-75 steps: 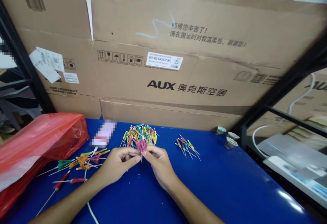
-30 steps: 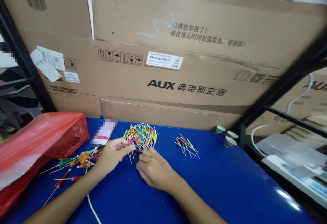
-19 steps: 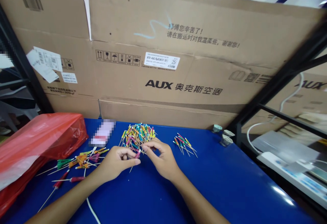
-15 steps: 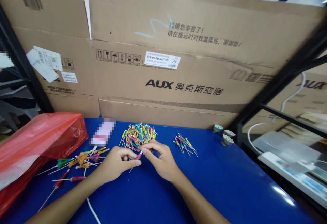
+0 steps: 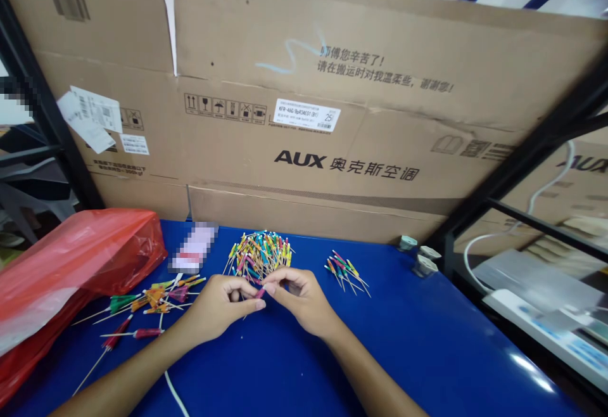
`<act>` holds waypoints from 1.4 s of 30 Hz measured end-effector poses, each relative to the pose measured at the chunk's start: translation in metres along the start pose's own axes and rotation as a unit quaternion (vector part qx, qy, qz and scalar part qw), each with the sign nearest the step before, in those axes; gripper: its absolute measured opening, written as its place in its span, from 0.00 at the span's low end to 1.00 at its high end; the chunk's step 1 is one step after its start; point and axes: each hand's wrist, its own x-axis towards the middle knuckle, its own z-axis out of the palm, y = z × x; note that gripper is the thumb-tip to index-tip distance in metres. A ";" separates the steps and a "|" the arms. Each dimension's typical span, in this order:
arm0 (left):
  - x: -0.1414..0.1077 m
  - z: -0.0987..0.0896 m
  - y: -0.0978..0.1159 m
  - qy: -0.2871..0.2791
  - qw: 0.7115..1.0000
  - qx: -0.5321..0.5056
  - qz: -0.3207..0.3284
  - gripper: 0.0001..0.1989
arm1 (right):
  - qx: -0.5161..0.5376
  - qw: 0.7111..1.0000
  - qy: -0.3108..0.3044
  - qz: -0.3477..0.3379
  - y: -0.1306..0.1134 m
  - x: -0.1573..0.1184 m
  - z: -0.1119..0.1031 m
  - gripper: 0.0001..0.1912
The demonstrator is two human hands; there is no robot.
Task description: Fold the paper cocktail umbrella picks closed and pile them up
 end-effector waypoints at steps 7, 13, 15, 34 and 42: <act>-0.001 -0.001 0.000 0.005 1.000 0.015 0.022 0.15 | 0.058 0.998 -0.028 0.018 -0.001 0.001 0.002 0.08; -0.002 -0.001 -0.001 0.027 0.999 0.035 0.026 0.15 | 0.079 0.996 -0.016 0.032 -0.003 0.000 0.003 0.08; -0.003 0.000 -0.001 0.029 0.998 0.039 0.027 0.15 | 0.086 0.995 -0.023 0.034 -0.003 0.000 0.003 0.07; -0.002 0.000 0.001 0.037 0.999 0.008 0.035 0.14 | -0.036 0.999 0.038 -0.015 0.006 -0.003 0.014 0.10; -0.003 0.002 0.000 0.035 0.999 -0.022 0.031 0.13 | -0.068 0.997 0.022 -0.026 0.004 -0.006 0.020 0.08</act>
